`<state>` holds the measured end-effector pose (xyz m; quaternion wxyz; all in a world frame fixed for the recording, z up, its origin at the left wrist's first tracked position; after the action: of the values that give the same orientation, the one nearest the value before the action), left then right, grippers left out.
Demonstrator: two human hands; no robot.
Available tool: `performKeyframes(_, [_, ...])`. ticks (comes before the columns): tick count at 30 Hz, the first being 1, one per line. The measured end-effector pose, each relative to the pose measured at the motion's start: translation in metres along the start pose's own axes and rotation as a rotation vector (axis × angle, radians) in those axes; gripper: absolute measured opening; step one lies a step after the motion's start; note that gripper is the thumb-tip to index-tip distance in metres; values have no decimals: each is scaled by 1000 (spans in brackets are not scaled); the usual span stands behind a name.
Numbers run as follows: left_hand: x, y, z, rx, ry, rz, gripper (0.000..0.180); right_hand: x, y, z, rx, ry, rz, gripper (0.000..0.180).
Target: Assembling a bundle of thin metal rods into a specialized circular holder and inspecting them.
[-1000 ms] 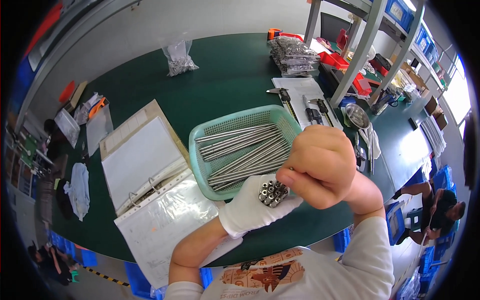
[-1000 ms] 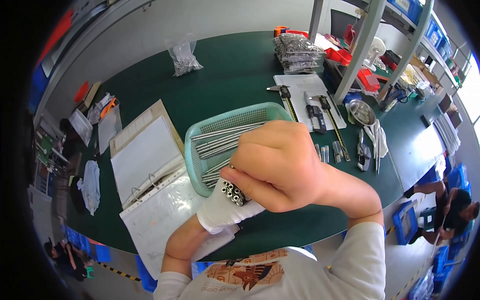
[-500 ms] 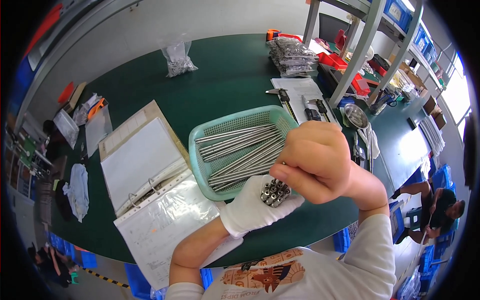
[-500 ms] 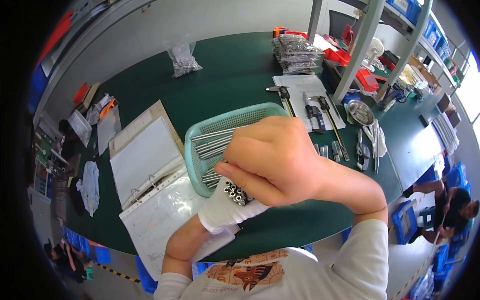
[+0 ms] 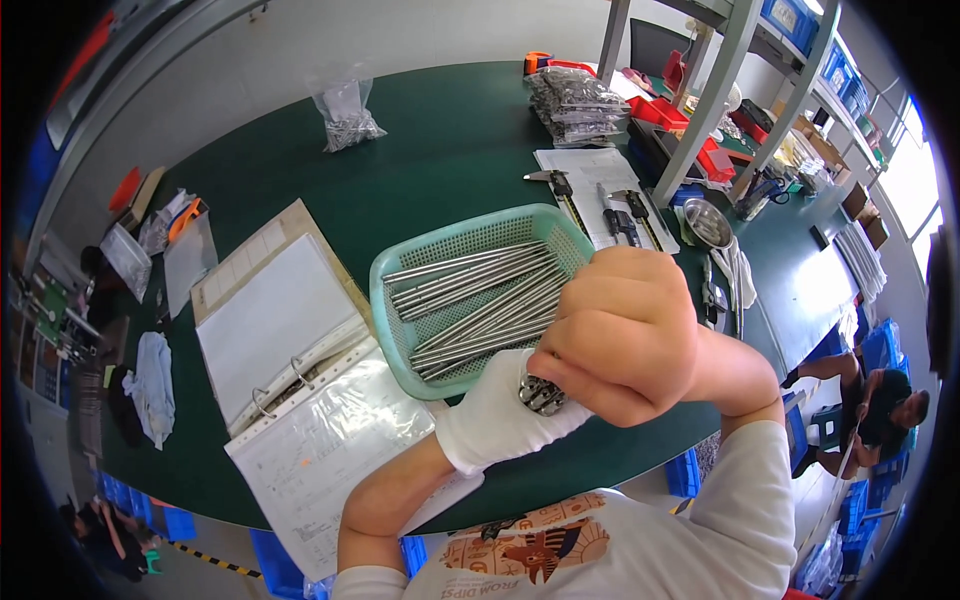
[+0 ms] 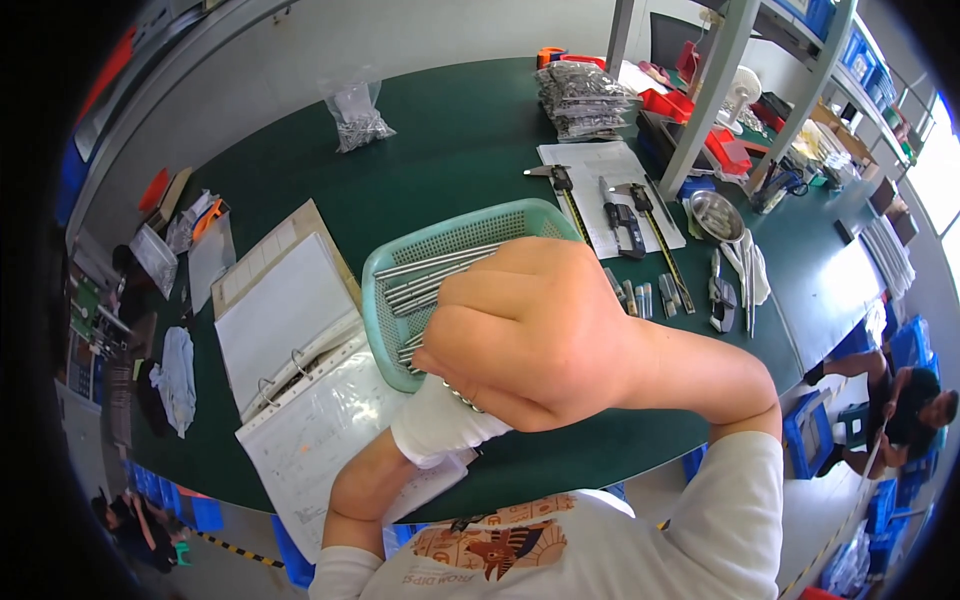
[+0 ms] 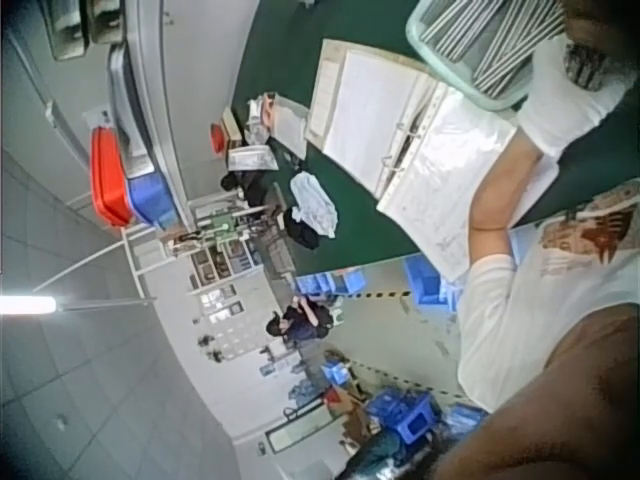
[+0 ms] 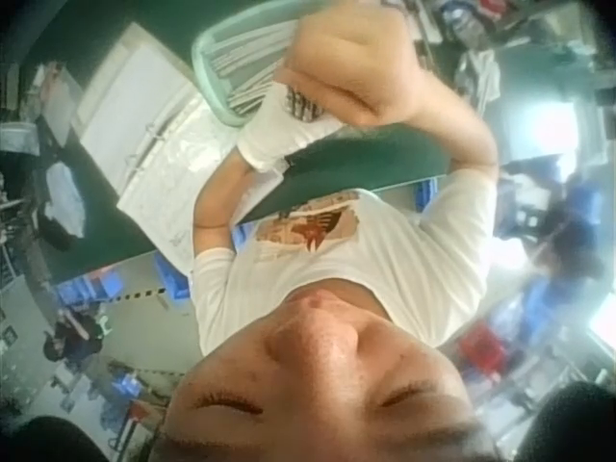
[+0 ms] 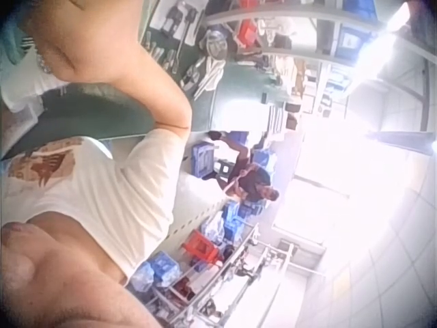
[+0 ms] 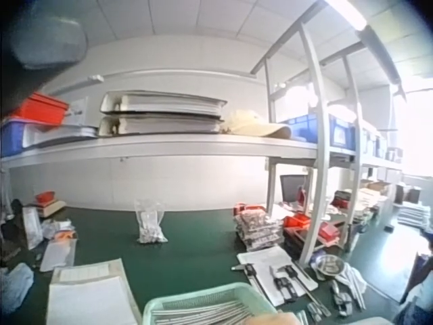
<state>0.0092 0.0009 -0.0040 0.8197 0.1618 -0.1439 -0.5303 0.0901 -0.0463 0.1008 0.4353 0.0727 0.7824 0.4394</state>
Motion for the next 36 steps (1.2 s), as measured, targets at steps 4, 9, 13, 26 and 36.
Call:
performKeyframes(4, [-1, 2, 1, 57, 66, -48, 17, 0, 0, 8, 101, 53, -17, 12])
performKeyframes(9, [3, 2, -5, 21, 12, -38, 16, -8, -1, 7, 94, -56, -39, 11])
performKeyframes(13, [4, 6, -28, -2, -166, -15, 15, -7, 0, -3, 54, -49, -4, 12])
performKeyframes(26, [3, 0, -29, 14, -206, 28, 18, 1, -5, 6, 134, 116, -20, 10])
performKeyframes(36, [3, 0, -19, 66, -55, 20, 17, 1, -4, 2, 182, 152, -47, 16])
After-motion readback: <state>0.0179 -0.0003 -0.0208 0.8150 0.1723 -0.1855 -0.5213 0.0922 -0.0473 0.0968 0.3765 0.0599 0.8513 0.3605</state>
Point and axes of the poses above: each hand's wrist, its own y-axis towards the middle knuckle, its own x-axis out of the palm, z = x × y, the point moved 4 cm from there along y, towards the middle knuckle, and after that the axes turned 11 degrees about x, right-handed, at the moved point
